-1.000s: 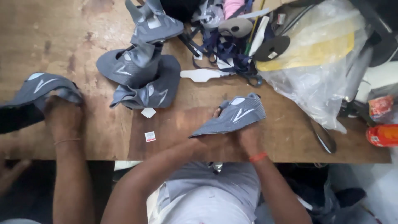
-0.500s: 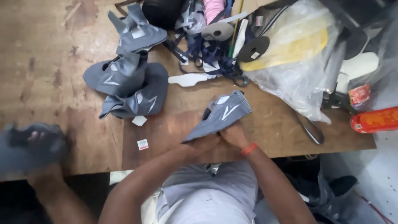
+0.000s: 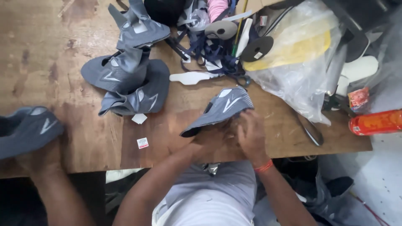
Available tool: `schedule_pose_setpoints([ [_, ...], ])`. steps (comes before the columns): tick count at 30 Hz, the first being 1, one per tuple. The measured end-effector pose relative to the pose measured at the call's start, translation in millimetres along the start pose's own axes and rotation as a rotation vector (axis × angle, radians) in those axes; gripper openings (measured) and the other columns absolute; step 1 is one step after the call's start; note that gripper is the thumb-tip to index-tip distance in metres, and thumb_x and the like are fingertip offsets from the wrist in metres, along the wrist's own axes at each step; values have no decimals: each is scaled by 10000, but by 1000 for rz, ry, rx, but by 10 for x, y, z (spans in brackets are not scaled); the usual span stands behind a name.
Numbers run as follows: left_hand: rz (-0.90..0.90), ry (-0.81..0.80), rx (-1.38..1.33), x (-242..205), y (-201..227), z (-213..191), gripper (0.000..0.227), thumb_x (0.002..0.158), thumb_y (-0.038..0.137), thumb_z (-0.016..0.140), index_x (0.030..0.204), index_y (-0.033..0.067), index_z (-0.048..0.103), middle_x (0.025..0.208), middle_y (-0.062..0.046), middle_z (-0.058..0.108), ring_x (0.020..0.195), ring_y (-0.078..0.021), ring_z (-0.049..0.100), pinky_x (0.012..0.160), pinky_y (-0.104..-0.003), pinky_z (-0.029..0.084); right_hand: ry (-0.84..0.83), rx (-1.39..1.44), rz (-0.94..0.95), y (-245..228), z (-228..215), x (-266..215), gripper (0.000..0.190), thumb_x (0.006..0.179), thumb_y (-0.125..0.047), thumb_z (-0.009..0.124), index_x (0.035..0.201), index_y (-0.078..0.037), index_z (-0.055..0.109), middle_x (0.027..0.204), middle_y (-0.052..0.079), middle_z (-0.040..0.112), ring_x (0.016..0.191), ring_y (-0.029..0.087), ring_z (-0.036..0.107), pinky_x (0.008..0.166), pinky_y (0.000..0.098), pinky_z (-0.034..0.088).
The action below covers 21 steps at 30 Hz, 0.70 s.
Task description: Inspecting and organizing fabric shoe upper components on an industrial workbench.
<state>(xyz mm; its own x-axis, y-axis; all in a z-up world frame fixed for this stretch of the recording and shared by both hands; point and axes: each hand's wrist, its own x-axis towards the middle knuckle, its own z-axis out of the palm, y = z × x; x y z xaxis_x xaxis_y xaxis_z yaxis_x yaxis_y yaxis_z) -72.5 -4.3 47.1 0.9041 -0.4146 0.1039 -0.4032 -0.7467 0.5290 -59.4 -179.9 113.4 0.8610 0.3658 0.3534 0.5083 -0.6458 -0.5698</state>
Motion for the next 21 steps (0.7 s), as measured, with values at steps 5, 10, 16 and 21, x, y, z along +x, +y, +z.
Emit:
schedule_pose_setpoints([
  [5,115,159,-21,2,232,-223,781,914,440,565,1508,-39,399,1561,-254,380,1396,-475,400,1136,-559,314,149,-421,-254,-323,-395,585,613,757,-83,737,1360,-82,629,1360,227,599,1226,396,585,956,499,486],
  [10,43,171,-131,138,233,-331,853,817,459,642,1447,-63,401,1438,-296,420,1319,-484,409,1075,-538,326,136,-143,-166,86,-130,477,446,873,-19,674,1311,-87,723,1217,152,723,1113,318,678,887,397,557],
  [16,-350,197,-243,291,-243,-2,573,1033,371,546,1397,-68,489,1207,-272,653,1055,-412,665,883,-485,540,-955,226,595,-568,-131,125,153,869,-101,636,928,-34,760,845,210,769,801,336,779,695,434,610],
  [21,-207,279,-290,270,-381,84,396,995,185,500,1325,-20,576,1231,-266,658,1118,-438,629,945,-503,497,-332,172,-227,-736,-379,471,426,952,-48,512,1372,6,561,1185,286,670,1116,441,648,912,468,534],
])
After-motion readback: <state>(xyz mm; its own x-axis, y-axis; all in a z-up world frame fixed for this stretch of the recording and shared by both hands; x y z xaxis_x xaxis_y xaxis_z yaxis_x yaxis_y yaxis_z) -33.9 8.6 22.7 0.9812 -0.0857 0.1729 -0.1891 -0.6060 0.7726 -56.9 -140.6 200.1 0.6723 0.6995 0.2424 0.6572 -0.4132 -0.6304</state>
